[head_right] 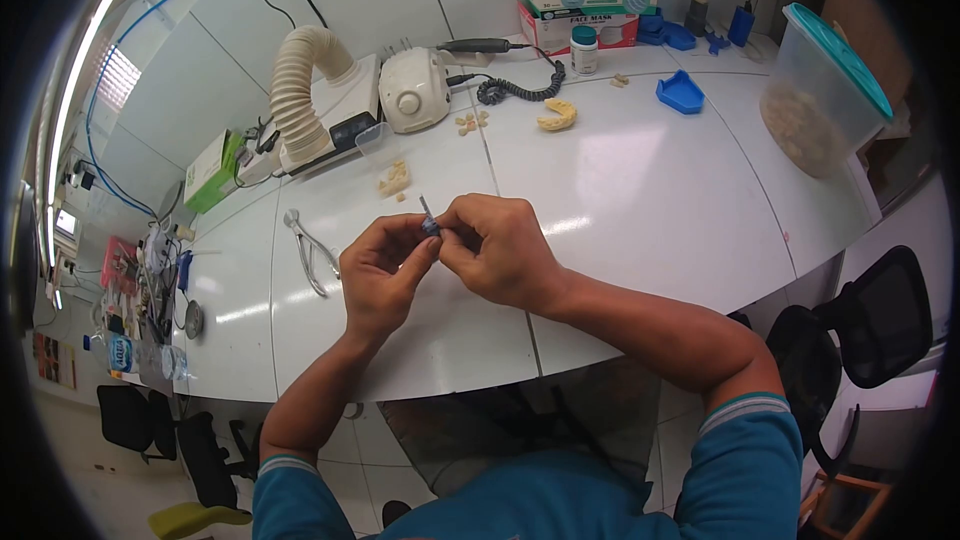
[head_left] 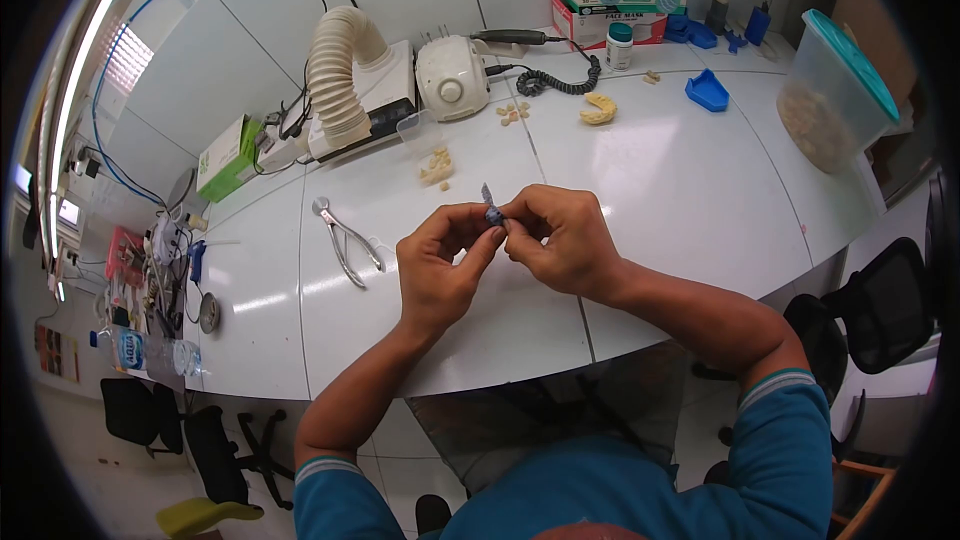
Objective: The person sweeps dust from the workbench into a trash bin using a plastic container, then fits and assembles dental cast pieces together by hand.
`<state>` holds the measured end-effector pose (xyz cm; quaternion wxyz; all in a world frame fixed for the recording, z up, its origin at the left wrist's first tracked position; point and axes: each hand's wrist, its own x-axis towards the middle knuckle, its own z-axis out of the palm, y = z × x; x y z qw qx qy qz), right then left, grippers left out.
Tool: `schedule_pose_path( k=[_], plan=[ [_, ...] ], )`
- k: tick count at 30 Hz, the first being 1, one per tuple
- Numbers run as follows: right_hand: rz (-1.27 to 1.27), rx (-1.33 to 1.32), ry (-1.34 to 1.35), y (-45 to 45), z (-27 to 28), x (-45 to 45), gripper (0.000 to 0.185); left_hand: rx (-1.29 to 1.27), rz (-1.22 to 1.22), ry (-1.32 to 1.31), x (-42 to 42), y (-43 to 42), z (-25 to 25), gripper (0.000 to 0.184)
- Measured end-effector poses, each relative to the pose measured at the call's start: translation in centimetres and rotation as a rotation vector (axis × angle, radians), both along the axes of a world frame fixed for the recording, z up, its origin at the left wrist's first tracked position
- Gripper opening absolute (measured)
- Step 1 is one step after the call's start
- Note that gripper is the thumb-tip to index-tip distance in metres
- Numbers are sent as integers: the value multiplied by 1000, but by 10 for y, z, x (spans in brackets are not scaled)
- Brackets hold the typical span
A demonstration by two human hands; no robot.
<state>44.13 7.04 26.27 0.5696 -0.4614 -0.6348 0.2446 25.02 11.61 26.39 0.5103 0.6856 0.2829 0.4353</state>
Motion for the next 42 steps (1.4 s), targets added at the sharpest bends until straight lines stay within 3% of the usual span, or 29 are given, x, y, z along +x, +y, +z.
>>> schedule_pose_path(
  k=[42],
  plan=[
    [0, 68, -113, 3, 10, 2, 11, -124, -67, -99, -3, 13, 4, 21]
  ],
)
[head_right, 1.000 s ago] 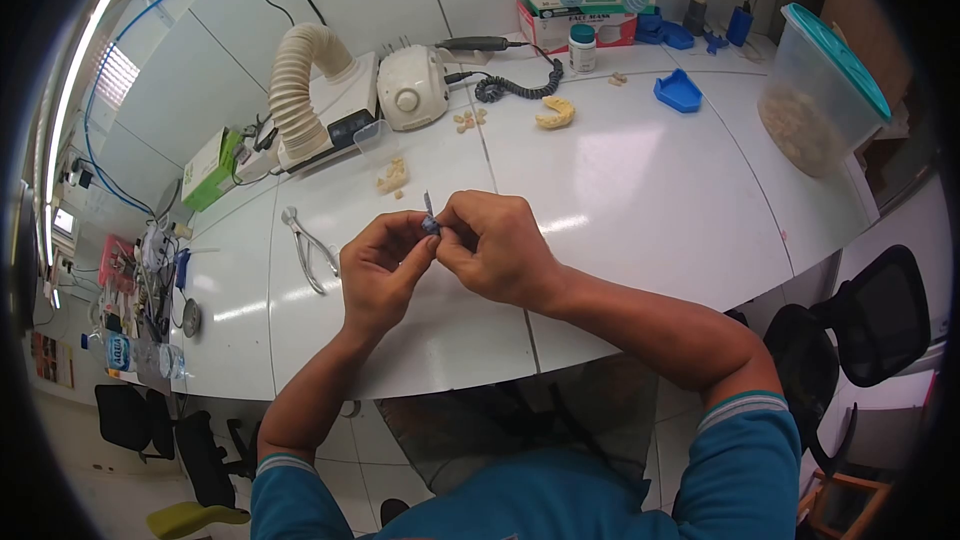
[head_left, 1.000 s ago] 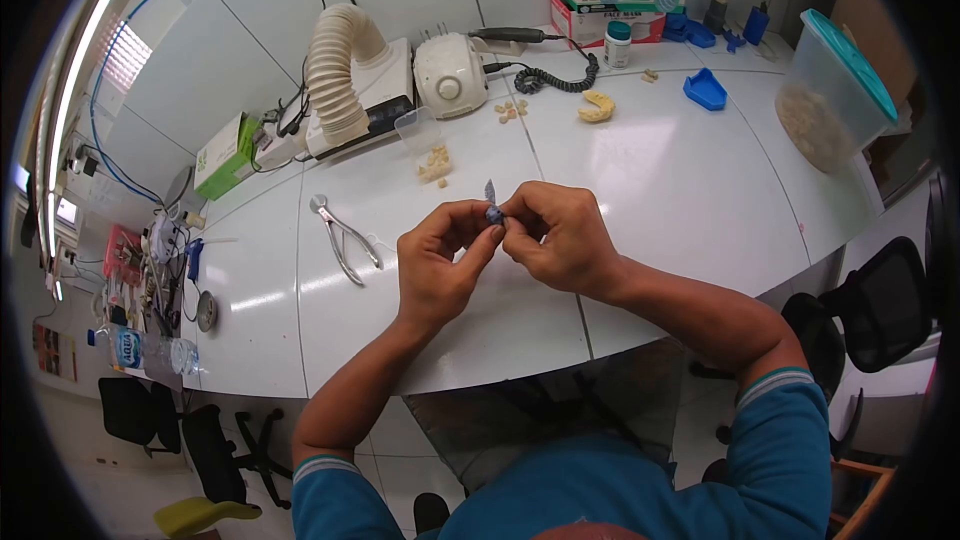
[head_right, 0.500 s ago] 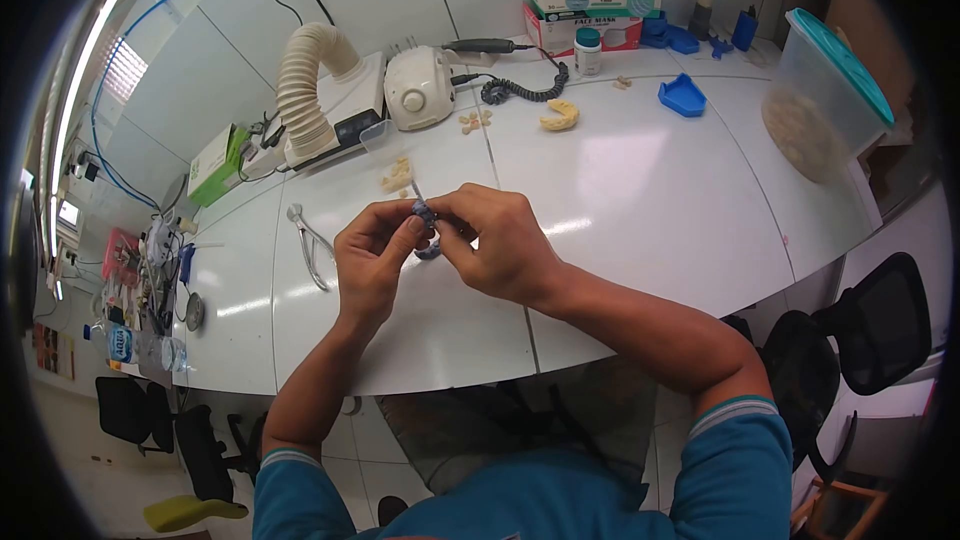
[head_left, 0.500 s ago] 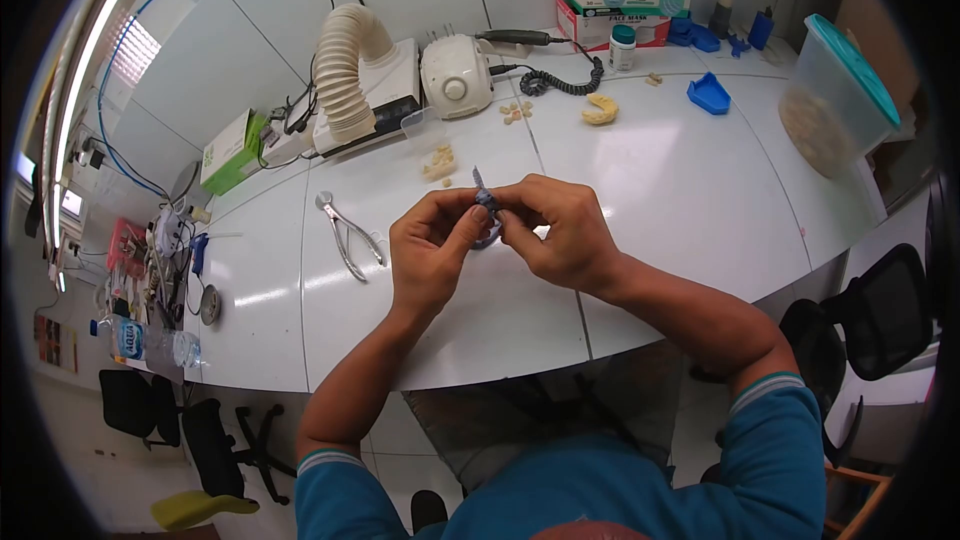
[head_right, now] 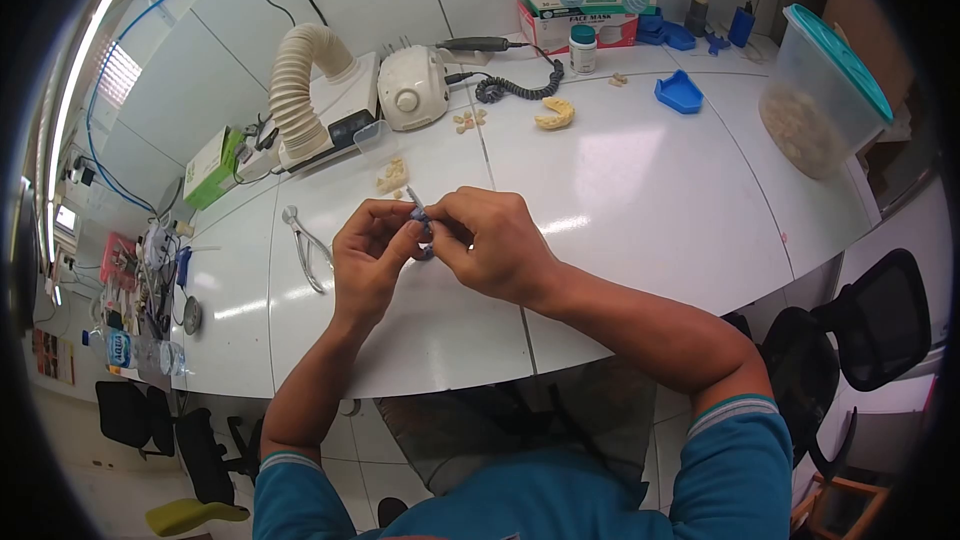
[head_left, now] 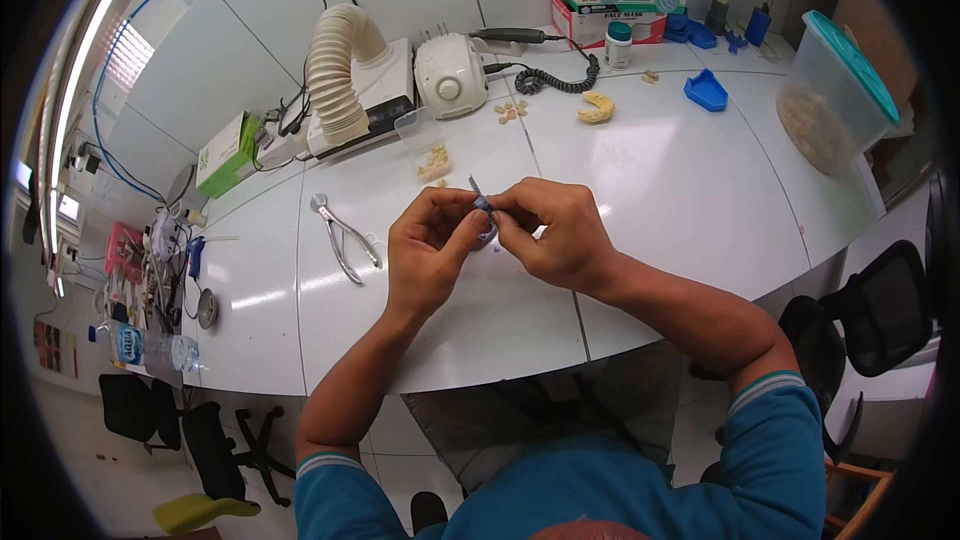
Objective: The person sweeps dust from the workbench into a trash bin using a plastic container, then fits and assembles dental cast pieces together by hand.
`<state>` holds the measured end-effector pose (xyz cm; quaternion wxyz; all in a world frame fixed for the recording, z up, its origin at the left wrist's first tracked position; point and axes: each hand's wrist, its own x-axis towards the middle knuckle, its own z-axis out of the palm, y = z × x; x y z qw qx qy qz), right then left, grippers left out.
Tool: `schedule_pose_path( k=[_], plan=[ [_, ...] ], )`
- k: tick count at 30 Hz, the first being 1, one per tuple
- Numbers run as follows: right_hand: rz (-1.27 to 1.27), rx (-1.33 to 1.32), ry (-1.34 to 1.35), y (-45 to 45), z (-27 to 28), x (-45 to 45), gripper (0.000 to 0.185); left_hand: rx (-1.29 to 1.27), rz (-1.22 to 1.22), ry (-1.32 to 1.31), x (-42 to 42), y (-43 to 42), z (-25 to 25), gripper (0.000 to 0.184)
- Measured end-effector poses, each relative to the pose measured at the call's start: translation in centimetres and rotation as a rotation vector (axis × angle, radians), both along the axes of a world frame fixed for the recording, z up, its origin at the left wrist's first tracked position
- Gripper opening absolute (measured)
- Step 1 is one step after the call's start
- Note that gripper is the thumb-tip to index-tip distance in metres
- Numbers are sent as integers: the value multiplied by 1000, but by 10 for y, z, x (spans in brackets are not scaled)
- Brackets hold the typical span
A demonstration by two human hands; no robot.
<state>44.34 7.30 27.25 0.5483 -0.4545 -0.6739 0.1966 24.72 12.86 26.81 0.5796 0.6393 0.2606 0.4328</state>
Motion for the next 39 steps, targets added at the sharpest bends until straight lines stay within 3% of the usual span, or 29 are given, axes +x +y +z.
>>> schedule_pose_path(
  k=[5, 14, 24, 39],
  plan=[
    [7, 76, -79, 5, -5, 4, 15, 9, 18, 41, -4, 5, -1, 20],
    [49, 155, -86, 7, 2, 4, 40, -173, -68, -89, -9, 12, -2, 20],
    [97, 72, -114, 5, 6, 11, 39, -95, -126, -32, -8, 11, 2, 34],
    [74, 165, -210, 5, -2, 10, 38, -88, -195, -6, -6, 9, 10, 30]
  ],
)
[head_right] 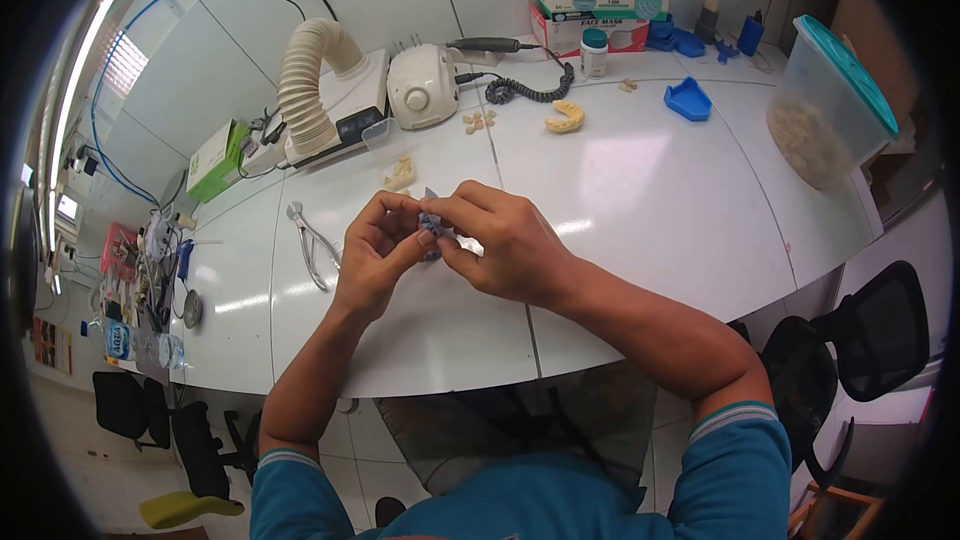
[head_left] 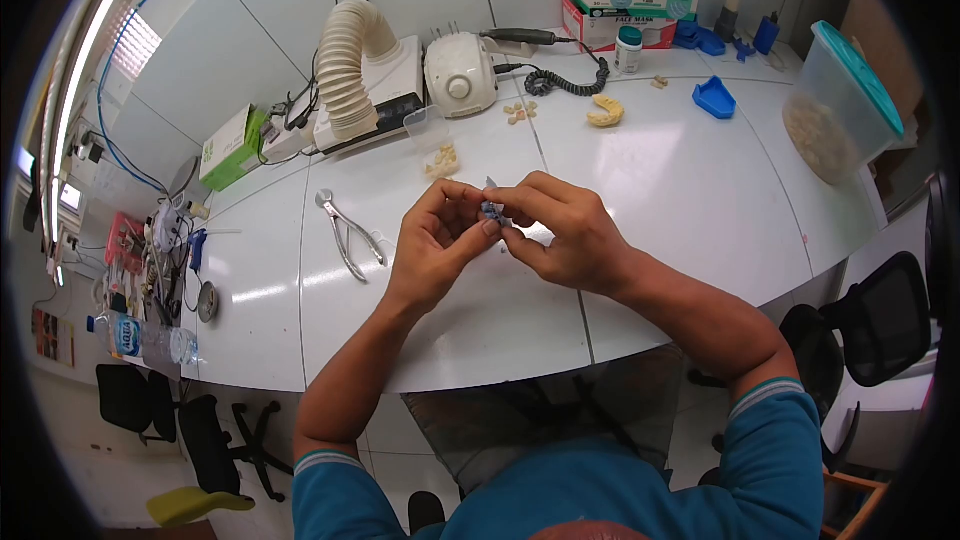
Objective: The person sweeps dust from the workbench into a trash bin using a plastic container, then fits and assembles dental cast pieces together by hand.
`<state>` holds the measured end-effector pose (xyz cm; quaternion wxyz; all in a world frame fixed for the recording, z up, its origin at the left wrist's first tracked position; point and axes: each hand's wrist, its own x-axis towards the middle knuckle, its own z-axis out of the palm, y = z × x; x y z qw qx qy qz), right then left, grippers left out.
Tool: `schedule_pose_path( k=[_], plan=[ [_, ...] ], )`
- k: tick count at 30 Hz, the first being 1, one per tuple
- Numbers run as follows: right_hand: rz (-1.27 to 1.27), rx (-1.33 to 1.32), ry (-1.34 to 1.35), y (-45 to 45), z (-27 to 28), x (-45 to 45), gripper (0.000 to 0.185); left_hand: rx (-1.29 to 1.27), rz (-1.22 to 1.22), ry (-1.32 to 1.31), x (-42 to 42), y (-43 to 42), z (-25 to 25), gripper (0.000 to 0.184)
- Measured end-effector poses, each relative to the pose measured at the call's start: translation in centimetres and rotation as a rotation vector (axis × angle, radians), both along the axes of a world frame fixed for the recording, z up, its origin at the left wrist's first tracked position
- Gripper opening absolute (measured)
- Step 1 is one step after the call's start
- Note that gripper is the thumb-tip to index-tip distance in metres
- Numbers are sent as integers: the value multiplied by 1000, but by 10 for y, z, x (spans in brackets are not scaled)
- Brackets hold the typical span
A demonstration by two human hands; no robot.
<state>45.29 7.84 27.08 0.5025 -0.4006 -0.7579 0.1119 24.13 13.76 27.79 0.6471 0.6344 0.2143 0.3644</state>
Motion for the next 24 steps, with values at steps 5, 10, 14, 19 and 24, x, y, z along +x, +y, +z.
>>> schedule_pose_path(
  k=[5, 10, 14, 19, 24],
  plan=[
    [21, -22, -23, 0, 1, 0, 37, 12, -5, 44, -2, 2, -5, 21],
    [17, -35, -56, -3, 4, 0, 36, 21, -28, 2, 2, -2, -5, 17],
    [27, -57, -26, -5, 7, -1, 37, 46, -1, 26, 0, 0, -13, 18],
    [-5, -29, 81, -2, 6, 0, 37, 253, 68, 36, -2, 2, -8, 24],
    [67, -153, 255, 0, 3, -3, 30, 159, 33, -67, -3, 7, -4, 25]
  ],
)
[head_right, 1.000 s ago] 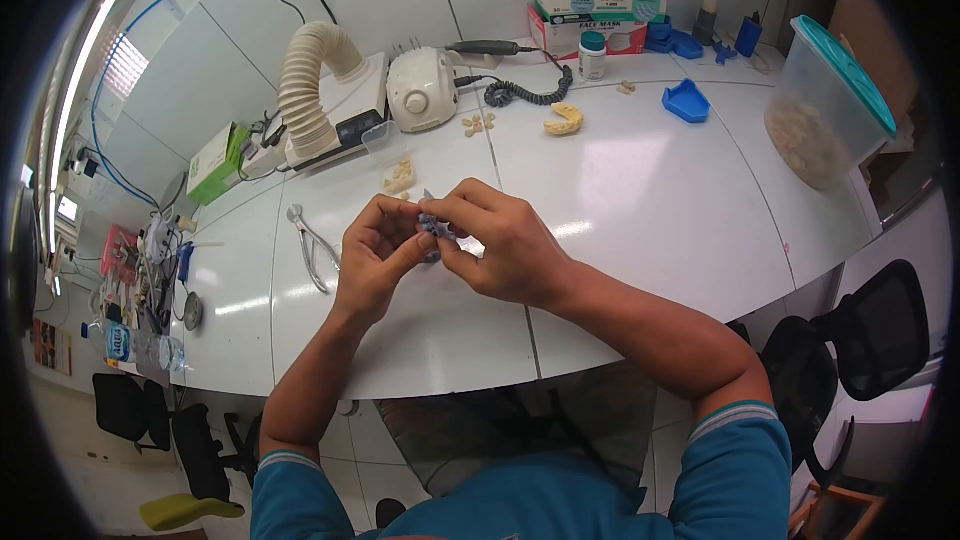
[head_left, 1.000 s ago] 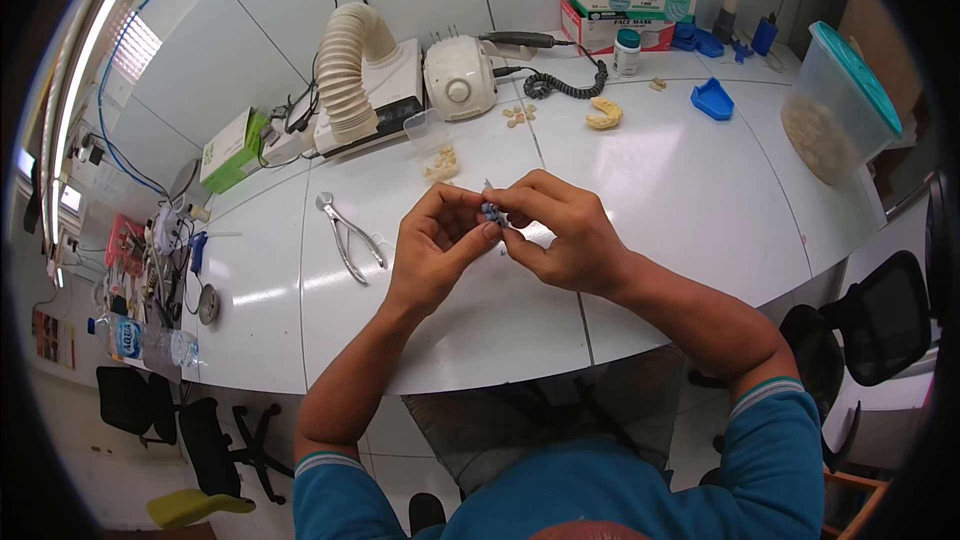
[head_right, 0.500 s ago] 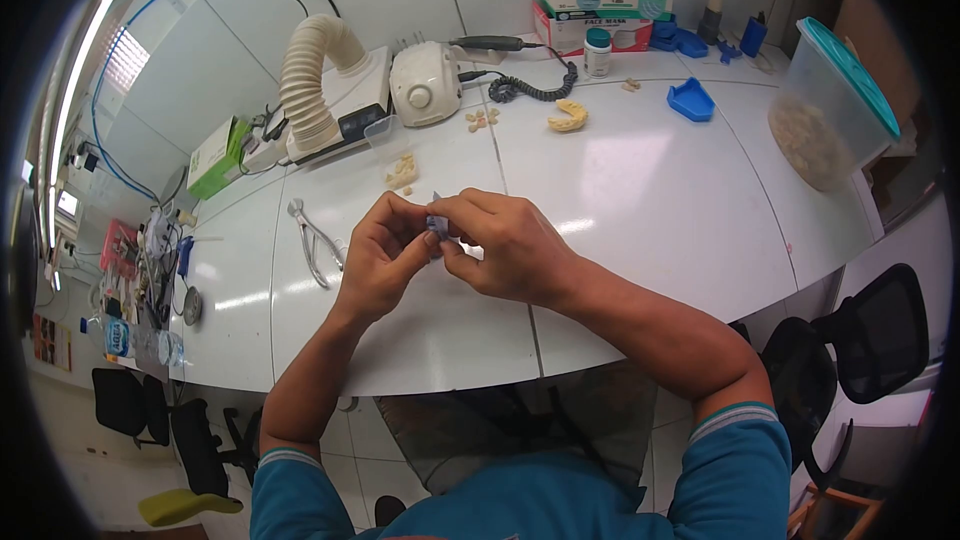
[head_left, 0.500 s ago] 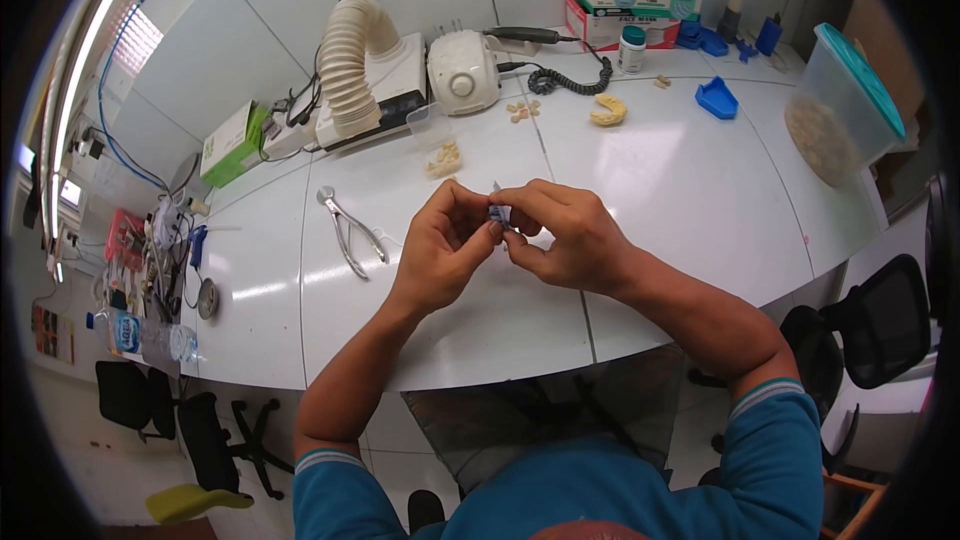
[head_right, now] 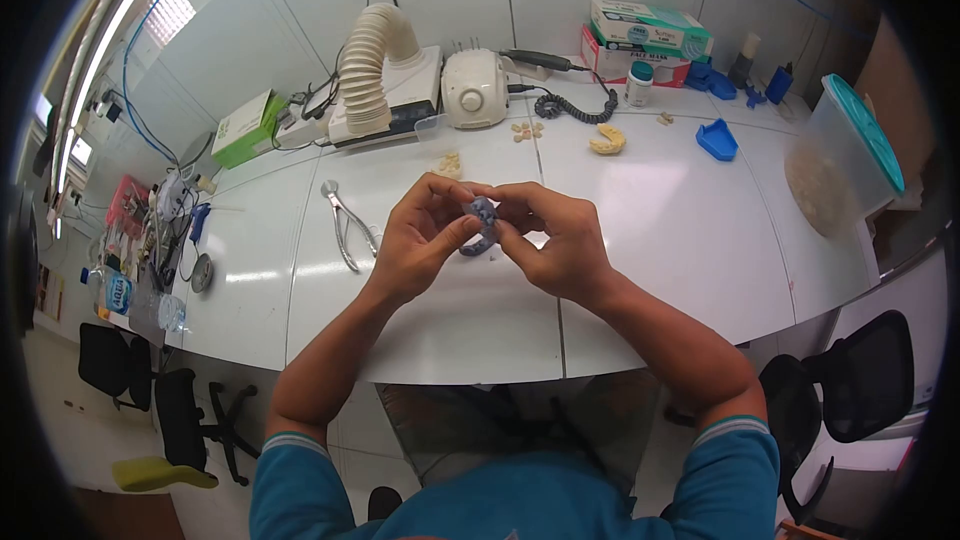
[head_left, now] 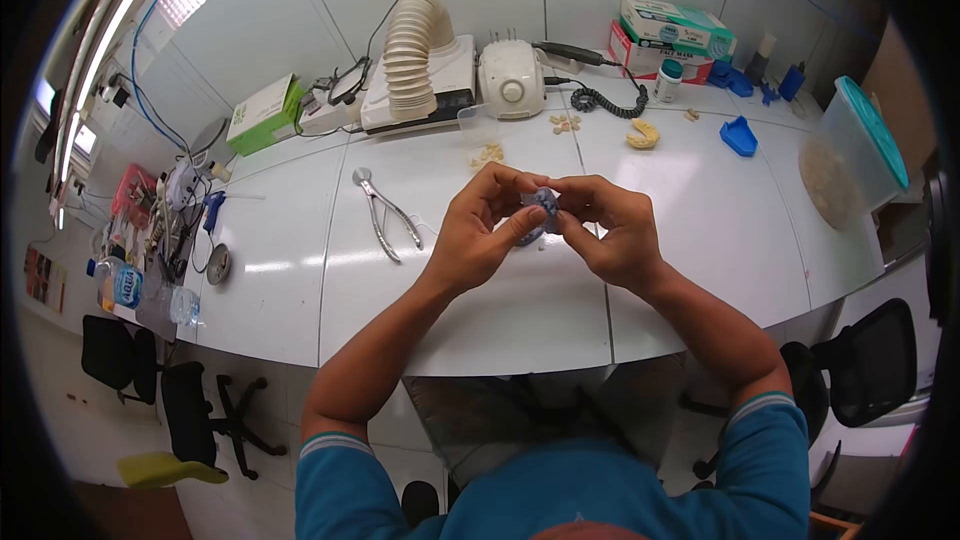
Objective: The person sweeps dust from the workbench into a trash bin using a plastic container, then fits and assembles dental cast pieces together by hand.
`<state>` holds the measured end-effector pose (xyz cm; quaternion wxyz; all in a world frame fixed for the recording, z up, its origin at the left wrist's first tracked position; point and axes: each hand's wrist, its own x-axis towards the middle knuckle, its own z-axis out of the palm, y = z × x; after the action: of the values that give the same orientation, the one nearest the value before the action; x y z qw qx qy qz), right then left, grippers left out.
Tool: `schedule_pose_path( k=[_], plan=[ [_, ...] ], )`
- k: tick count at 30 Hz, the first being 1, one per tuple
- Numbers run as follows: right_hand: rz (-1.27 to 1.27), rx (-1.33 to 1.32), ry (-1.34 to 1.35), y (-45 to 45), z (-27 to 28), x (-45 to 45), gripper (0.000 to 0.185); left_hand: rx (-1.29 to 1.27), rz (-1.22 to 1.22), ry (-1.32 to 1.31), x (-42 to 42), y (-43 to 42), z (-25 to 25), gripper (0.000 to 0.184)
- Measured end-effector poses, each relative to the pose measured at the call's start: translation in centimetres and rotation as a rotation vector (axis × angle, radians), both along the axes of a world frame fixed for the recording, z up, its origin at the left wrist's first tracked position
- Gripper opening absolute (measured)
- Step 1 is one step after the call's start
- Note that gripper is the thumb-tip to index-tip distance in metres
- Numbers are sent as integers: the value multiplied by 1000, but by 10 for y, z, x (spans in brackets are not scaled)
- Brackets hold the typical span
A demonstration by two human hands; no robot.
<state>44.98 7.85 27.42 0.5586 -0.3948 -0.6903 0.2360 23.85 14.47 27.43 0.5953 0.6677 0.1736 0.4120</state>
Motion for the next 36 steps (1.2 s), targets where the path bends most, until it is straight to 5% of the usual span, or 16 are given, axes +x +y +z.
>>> schedule_pose_path(
  k=[7, 11, 18, 22, 36],
  plan=[
    [-111, -109, -77, 0, -9, -7, 28, 52, 73, -8, -12, 16, 6, 25],
    [-256, 172, -297, 4, 1, -9, 27, 71, 168, -65, -16, 27, 7, 25],
    [-330, 181, -389, 0, 1, -32, 31, 183, 271, -36, -9, 17, 1, 49],
    [-304, 167, -308, 7, -5, -34, 23, -11, 248, -69, -5, 15, -7, 28],
    [-220, 289, -574, 22, 23, -31, 29, -39, 269, 21, -6, 17, -9, 26]
  ],
)
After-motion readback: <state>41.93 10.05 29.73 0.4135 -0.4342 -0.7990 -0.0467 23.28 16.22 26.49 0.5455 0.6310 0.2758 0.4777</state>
